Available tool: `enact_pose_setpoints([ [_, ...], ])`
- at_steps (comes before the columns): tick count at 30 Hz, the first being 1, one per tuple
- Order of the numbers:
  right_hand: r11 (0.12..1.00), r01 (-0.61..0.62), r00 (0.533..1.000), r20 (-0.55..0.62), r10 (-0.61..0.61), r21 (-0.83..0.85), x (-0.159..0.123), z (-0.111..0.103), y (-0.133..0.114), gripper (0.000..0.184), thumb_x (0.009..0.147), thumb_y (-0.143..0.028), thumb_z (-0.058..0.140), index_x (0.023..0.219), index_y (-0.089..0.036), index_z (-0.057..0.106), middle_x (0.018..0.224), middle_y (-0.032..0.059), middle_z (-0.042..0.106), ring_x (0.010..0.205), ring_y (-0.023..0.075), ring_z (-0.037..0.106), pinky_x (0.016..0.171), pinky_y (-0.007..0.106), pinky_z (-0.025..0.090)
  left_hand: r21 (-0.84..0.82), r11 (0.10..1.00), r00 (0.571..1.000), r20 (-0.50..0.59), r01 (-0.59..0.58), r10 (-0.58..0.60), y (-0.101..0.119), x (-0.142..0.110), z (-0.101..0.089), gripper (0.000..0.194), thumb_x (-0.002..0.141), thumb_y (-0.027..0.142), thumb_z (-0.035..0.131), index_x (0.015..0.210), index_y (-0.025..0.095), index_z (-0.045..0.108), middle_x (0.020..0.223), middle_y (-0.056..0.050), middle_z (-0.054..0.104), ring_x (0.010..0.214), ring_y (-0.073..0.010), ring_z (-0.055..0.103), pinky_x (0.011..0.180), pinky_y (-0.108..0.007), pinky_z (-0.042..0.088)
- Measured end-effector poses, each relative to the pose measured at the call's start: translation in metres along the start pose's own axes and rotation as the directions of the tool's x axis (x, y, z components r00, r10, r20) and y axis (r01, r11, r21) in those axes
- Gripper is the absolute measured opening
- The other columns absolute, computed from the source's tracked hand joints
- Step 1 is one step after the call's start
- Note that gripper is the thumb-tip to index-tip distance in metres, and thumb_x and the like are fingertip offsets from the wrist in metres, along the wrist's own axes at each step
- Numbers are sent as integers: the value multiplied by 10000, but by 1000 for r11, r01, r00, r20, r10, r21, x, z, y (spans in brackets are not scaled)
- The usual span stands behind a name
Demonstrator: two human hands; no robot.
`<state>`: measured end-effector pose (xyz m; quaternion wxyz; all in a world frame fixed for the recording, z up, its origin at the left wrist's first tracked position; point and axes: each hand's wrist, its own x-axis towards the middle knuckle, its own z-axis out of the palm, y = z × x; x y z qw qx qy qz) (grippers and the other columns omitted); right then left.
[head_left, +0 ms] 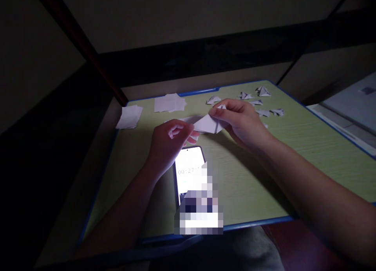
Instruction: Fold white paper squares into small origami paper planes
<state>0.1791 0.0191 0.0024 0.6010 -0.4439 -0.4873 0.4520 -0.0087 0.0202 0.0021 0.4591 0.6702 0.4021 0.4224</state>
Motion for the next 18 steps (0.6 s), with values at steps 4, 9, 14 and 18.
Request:
enact_pose_setpoints([
  [4, 1000, -6, 1000, -2, 6, 8, 1, -2, 1, 110, 686, -235, 741, 639, -179, 659, 578, -18, 584, 520, 91, 477, 500, 257, 321, -84, 995, 999, -11, 51, -52, -2, 2, -2, 244, 867, 355, 533, 796, 146, 638, 787, -72, 771, 579, -132, 699, 525, -246, 499],
  [9, 1000, 6, 1000, 10, -7, 10, 1, -2, 3, 118, 689, -239, 749, 646, -182, 655, 597, -20, 587, 532, 94, 486, 509, 260, 327, -57, 995, 996, -14, 83, -84, -1, 2, -2, 211, 845, 305, 499, 766, 147, 616, 794, -84, 770, 557, -132, 687, 515, -249, 486],
  [14, 1000, 10, 999, 34, -10, -16, -1, 0, 2, 152, 684, -253, 762, 649, -190, 628, 606, -18, 556, 526, 95, 459, 512, 269, 343, 42, 999, 999, 39, 16, -18, 0, 0, -1, 227, 860, 369, 567, 821, 155, 632, 794, -71, 762, 540, -121, 670, 504, -237, 493],
  [18, 999, 15, 999, 50, -13, -35, -1, 0, 3, 131, 705, -237, 741, 662, -189, 628, 621, -6, 549, 549, 107, 472, 525, 278, 368, 74, 997, 999, 42, 11, -14, 4, -1, 1, 163, 833, 307, 596, 754, 165, 617, 744, -48, 751, 507, -106, 646, 494, -221, 497],
])
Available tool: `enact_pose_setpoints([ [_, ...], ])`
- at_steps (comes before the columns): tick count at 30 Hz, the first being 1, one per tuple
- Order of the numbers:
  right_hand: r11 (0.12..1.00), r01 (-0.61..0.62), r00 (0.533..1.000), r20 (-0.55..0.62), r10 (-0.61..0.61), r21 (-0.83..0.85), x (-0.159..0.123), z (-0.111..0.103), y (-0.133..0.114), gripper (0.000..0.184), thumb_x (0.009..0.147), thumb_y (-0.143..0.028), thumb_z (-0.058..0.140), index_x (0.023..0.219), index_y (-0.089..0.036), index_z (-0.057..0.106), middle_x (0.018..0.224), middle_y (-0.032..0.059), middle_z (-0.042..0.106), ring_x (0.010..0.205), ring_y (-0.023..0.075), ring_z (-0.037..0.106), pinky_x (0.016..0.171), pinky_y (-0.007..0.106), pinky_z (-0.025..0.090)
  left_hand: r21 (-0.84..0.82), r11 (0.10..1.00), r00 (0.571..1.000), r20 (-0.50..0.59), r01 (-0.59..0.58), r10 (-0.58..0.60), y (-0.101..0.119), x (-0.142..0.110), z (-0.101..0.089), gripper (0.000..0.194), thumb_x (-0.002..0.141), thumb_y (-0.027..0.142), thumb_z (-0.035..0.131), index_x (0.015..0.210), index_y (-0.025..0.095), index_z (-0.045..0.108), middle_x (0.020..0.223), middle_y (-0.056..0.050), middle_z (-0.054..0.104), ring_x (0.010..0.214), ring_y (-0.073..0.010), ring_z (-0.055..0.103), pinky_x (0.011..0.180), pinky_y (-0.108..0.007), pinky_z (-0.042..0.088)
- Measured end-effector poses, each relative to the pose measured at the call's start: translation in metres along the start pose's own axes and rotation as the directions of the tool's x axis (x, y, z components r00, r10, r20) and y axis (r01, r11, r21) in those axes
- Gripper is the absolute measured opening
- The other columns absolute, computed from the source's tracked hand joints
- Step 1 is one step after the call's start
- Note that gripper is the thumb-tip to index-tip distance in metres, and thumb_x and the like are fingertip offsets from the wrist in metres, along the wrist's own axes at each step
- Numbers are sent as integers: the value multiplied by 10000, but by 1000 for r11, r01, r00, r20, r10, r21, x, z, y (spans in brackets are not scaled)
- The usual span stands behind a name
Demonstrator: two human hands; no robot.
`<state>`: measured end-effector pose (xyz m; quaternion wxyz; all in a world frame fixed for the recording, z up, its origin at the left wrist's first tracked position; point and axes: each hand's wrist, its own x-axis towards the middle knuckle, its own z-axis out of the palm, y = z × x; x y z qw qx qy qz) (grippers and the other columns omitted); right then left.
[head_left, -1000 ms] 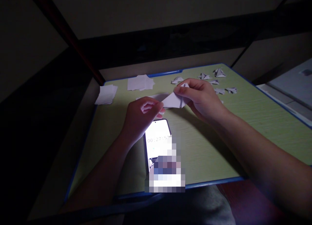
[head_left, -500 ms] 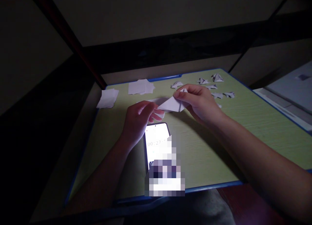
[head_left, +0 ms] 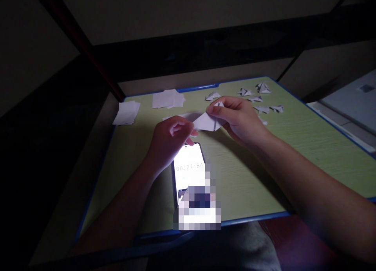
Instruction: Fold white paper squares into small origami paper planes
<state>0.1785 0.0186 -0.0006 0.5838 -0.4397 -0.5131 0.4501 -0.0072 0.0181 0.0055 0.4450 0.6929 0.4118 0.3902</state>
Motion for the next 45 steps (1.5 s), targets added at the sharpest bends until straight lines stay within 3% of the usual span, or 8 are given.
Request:
enact_pose_setpoints([
  [5, 1000, 12, 1000, 12, -12, -12, 0, -1, 2, 157, 705, -261, 753, 650, -195, 622, 615, -4, 543, 548, 110, 472, 520, 282, 380, 7, 1000, 1000, -15, 7, -7, 1, 0, 1, 127, 815, 262, 610, 730, 169, 609, 715, -35, 741, 506, -101, 645, 496, -214, 505],
  [15, 1000, 16, 999, 29, -17, 6, -1, 0, 3, 132, 741, -246, 725, 677, -194, 622, 630, -18, 560, 542, 97, 485, 522, 268, 378, -70, 997, 999, 45, 30, -27, -2, 0, 4, 145, 724, 247, 677, 818, 169, 600, 855, -65, 750, 665, -141, 698, 519, -219, 553],
  [21, 1000, -8, 999, 48, 8, 19, -1, 0, 3, 104, 748, -245, 718, 693, -196, 645, 634, -12, 592, 546, 100, 506, 514, 264, 377, -37, 999, 1000, 30, -3, 4, -2, 1, 2, 113, 789, 216, 626, 885, 166, 598, 917, -71, 753, 734, -149, 719, 519, -208, 552],
  [26, 999, -37, 998, 54, 36, 20, -1, 3, 3, 144, 708, -268, 756, 681, -190, 639, 607, -19, 580, 521, 86, 465, 472, 244, 324, -9, 999, 998, -17, -53, 53, -2, 1, 1, 135, 834, 230, 577, 949, 169, 614, 891, -48, 756, 661, -128, 708, 488, -199, 524],
  [30, 999, -45, 991, 122, 47, -16, -4, 4, 2, 166, 704, -286, 778, 751, -180, 658, 638, -17, 594, 525, 82, 469, 469, 244, 327, -15, 997, 995, -57, -80, 79, -2, 2, 0, 141, 844, 236, 560, 938, 162, 636, 802, -27, 741, 542, -96, 662, 465, -191, 500],
  [37, 994, 71, 966, 255, -47, -86, -11, 7, -4, 371, 669, -226, 803, 994, -221, 624, 787, -19, 619, 671, 126, 582, 576, 263, 448, 21, 1000, 993, -115, -3, 6, -1, 4, -1, 144, 817, 223, 536, 892, 160, 642, 644, -8, 695, 498, -105, 644, 430, -197, 454],
  [45, 934, 245, 932, 329, -153, -260, -16, 7, -10, 388, 656, -217, 796, 1016, -190, 652, 1025, 38, 652, 875, 176, 610, 712, 294, 480, 20, 1000, 988, -157, 10, -7, -3, 5, -1, 115, 804, 227, 547, 793, 156, 636, 608, -7, 683, 470, -96, 615, 415, -189, 454],
])
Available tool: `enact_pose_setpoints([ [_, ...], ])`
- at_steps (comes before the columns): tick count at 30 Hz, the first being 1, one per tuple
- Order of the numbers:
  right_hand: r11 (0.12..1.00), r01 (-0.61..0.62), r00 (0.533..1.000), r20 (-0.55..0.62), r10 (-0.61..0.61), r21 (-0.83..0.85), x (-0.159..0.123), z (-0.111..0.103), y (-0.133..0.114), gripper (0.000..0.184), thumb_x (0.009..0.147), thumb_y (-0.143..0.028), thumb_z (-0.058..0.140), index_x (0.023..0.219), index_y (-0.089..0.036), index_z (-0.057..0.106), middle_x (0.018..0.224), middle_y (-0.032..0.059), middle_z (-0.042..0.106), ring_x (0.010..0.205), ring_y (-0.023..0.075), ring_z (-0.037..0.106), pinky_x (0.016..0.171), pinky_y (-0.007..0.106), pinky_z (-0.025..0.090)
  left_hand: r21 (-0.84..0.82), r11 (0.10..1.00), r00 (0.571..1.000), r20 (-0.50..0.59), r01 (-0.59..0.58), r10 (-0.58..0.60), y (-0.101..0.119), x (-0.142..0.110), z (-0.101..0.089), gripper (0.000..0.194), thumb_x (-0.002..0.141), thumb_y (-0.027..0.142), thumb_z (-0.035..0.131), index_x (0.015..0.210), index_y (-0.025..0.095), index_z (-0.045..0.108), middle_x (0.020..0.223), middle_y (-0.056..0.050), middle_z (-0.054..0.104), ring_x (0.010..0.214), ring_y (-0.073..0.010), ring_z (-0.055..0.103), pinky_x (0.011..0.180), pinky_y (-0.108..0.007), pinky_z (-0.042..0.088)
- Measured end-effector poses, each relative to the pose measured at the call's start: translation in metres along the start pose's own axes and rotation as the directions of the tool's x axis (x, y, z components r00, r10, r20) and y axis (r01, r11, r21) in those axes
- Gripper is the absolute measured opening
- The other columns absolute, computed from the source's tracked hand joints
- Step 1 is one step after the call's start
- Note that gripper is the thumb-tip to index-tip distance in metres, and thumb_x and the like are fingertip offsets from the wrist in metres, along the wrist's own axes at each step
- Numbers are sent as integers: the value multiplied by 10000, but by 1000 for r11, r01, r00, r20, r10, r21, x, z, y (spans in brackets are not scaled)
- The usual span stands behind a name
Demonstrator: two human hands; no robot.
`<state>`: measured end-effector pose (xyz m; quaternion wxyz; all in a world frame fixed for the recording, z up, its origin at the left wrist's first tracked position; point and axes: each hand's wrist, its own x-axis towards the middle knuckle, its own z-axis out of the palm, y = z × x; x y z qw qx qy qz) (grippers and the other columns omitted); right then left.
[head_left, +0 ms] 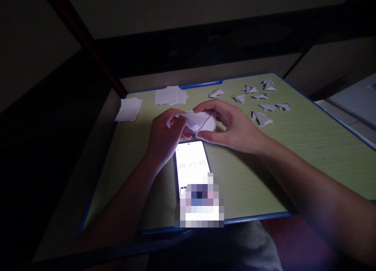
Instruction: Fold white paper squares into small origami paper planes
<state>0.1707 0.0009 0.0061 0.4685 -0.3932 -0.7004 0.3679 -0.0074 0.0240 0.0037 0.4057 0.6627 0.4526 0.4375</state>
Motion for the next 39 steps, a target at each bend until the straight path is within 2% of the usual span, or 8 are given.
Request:
enact_pose_setpoints([
  [3, 992, 51, 999, 0, -52, -119, 0, 0, 1, 308, 707, -213, 750, 1000, -178, 661, 981, 36, 679, 859, 174, 608, 727, 306, 470, -4, 1000, 1000, 6, 10, -10, 2, -1, 0, 118, 804, 224, 543, 796, 153, 637, 623, -13, 692, 471, -96, 618, 417, -190, 456],
  [13, 960, 101, 992, -43, -116, -260, -1, -1, 5, 173, 843, -305, 646, 931, -167, 700, 860, 43, 711, 758, 159, 617, 674, 302, 439, -24, 1000, 1000, 0, -7, 7, 2, -1, 1, 87, 789, 250, 570, 746, 183, 606, 561, 22, 639, 462, -95, 587, 427, -192, 459],
  [19, 951, 51, 990, -114, -89, -304, 1, 4, 8, 164, 822, -276, 630, 713, -155, 649, 671, 12, 617, 621, 123, 536, 577, 271, 381, -14, 998, 998, -22, -56, 55, 1, -1, 2, 161, 799, 282, 605, 679, 182, 564, 537, 32, 565, 540, -103, 612, 419, -165, 432],
  [23, 969, -61, 990, -136, 28, -240, 1, 8, 10, 119, 782, -252, 640, 732, -144, 644, 600, -15, 566, 551, 104, 485, 516, 257, 331, -9, 998, 998, -6, -60, 60, 0, -1, 1, 160, 829, 300, 580, 731, 174, 573, 638, 4, 641, 596, -104, 636, 441, -161, 446],
  [27, 980, -132, 968, -231, 95, -148, 1, 10, 13, 132, 751, -241, 655, 665, -162, 595, 578, -24, 531, 526, 95, 458, 483, 252, 309, -70, 997, 983, 175, -36, 48, 1, -3, 2, 284, 838, 426, 595, 879, 145, 612, 815, -59, 729, 629, -114, 664, 528, -198, 518],
  [30, 986, -127, 947, -308, 87, -111, 2, 10, 14, 183, 735, -246, 676, 617, -177, 555, 562, -29, 511, 514, 88, 438, 468, 249, 296, -117, 993, 967, 251, -15, 44, 0, -6, 5, 337, 781, 411, 668, 961, 130, 618, 919, -88, 742, 761, -153, 703, 650, -240, 573],
  [33, 987, -129, 934, -346, 89, -93, 3, 11, 13, 162, 726, -221, 675, 620, -181, 559, 555, -26, 511, 507, 90, 438, 463, 253, 298, -103, 994, 969, 241, -38, 62, -3, -7, 8, 316, 755, 320, 690, 1000, 135, 615, 935, -79, 740, 856, -181, 708, 737, -281, 595],
  [39, 988, -153, 929, -335, 155, 32, 5, 12, 13, 128, 730, -191, 672, 655, -177, 568, 568, -20, 512, 527, 103, 480, 471, 252, 319, -24, 996, 988, 124, -90, 92, -3, -6, 9, 207, 762, 126, 535, 954, 131, 613, 911, -55, 729, 823, -149, 696, 757, -270, 600],
])
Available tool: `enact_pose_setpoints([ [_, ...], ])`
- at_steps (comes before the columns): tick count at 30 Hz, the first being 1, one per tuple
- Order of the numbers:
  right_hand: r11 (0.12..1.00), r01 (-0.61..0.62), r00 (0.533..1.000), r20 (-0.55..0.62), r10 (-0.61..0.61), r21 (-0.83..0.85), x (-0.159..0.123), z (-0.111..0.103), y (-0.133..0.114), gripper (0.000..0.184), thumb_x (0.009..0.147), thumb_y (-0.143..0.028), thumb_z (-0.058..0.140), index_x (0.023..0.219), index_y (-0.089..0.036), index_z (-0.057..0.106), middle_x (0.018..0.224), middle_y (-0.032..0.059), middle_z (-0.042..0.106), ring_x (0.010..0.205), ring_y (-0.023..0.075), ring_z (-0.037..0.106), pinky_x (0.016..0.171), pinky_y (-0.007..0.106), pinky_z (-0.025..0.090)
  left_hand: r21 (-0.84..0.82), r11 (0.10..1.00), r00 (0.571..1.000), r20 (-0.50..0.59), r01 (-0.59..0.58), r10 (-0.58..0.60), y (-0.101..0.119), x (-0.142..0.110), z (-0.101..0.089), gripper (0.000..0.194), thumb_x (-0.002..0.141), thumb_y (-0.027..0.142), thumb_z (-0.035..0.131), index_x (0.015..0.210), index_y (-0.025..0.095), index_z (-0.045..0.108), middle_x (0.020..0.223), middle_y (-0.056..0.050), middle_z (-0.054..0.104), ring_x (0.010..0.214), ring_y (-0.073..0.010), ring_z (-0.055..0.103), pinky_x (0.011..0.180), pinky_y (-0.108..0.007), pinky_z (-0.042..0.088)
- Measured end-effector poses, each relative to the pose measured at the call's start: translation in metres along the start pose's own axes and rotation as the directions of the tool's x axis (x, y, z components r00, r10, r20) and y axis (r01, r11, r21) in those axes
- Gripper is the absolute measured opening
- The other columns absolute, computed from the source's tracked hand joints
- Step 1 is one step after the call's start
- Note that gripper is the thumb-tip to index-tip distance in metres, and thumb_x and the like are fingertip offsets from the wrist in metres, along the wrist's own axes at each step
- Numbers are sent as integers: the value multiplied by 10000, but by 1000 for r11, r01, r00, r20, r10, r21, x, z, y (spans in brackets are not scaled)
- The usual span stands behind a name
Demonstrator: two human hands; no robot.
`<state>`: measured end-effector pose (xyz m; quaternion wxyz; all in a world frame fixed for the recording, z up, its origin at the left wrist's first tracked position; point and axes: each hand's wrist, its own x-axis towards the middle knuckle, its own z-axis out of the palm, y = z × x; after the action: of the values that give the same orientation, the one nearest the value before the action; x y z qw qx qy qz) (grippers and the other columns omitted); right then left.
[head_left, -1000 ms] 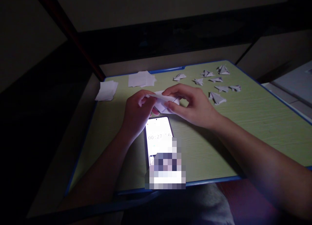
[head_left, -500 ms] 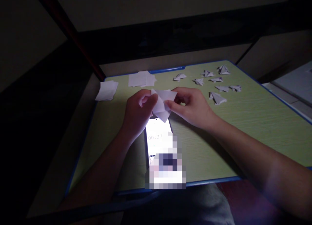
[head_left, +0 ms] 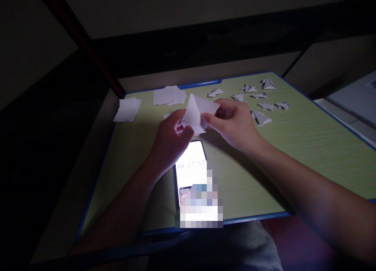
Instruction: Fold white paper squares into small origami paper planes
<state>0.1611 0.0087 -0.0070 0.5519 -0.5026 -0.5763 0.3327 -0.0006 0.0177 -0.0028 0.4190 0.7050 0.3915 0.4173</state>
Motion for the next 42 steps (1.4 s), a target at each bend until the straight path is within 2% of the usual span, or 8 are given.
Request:
enact_pose_setpoints([
  [4, 994, -55, 997, 66, 48, 96, 2, 0, -1, 82, 706, -175, 681, 721, -169, 601, 579, -24, 542, 526, 106, 500, 476, 251, 339, -19, 1000, 999, -38, -5, 4, 0, 2, -2, 84, 797, 188, 592, 865, 140, 600, 813, -37, 703, 755, -138, 686, 679, -238, 597],
  [10, 982, -83, 988, 144, 59, 168, 5, -5, -1, 107, 689, -165, 700, 747, -173, 611, 587, -16, 572, 518, 107, 516, 482, 265, 373, -147, 989, 999, -46, -15, 9, -3, 4, -4, 159, 790, 220, 650, 920, 141, 603, 868, -53, 734, 793, -155, 714, 581, -199, 592],
  [15, 980, -101, 985, 159, 74, 172, 6, -8, -1, 81, 731, -200, 689, 733, -177, 612, 588, -21, 559, 516, 97, 495, 486, 263, 355, -181, 983, 1000, 16, 21, -19, -4, 2, -3, 186, 787, 210, 644, 956, 140, 610, 909, -67, 733, 841, -181, 722, 579, -223, 615],
  [19, 976, -123, 983, 156, 95, 182, 6, -9, -2, 111, 731, -196, 691, 676, -168, 599, 582, -22, 555, 517, 86, 480, 494, 255, 344, -153, 988, 1000, 26, 18, -14, -5, 1, -4, 202, 779, 215, 653, 964, 140, 617, 930, -69, 725, 846, -180, 718, 573, -222, 617],
  [27, 935, -197, 970, 194, 144, 294, 6, -8, -4, 112, 699, -177, 700, 674, -163, 592, 617, -5, 576, 534, 92, 495, 491, 251, 382, -97, 995, 997, -76, 26, -33, -4, 5, -9, 222, 764, 283, 687, 912, 151, 586, 957, -89, 741, 829, -190, 726, 512, -204, 578],
  [31, 950, -157, 980, 162, 116, 270, 6, -8, -3, 124, 707, -217, 721, 698, -184, 602, 615, -16, 562, 539, 99, 488, 484, 254, 381, -84, 995, 997, -56, 50, -55, -1, 4, -7, 150, 785, 280, 657, 841, 161, 586, 860, -61, 739, 772, -167, 719, 519, -198, 573],
  [36, 959, -114, 991, 95, 93, 258, 7, -7, -2, 133, 710, -255, 740, 712, -195, 621, 605, -24, 562, 527, 101, 490, 489, 263, 397, -124, 989, 995, -49, 82, -89, 0, 3, -6, 151, 769, 281, 667, 828, 156, 606, 818, -49, 735, 732, -163, 714, 517, -206, 580],
  [42, 939, -131, 991, 44, 123, 319, 7, -6, -2, 122, 682, -213, 746, 654, -191, 630, 574, -24, 576, 498, 97, 490, 482, 263, 391, -172, 982, 993, -70, 81, -94, -4, 6, -7, 176, 760, 299, 662, 827, 140, 632, 806, -57, 719, 693, -159, 709, 526, -218, 596],
])
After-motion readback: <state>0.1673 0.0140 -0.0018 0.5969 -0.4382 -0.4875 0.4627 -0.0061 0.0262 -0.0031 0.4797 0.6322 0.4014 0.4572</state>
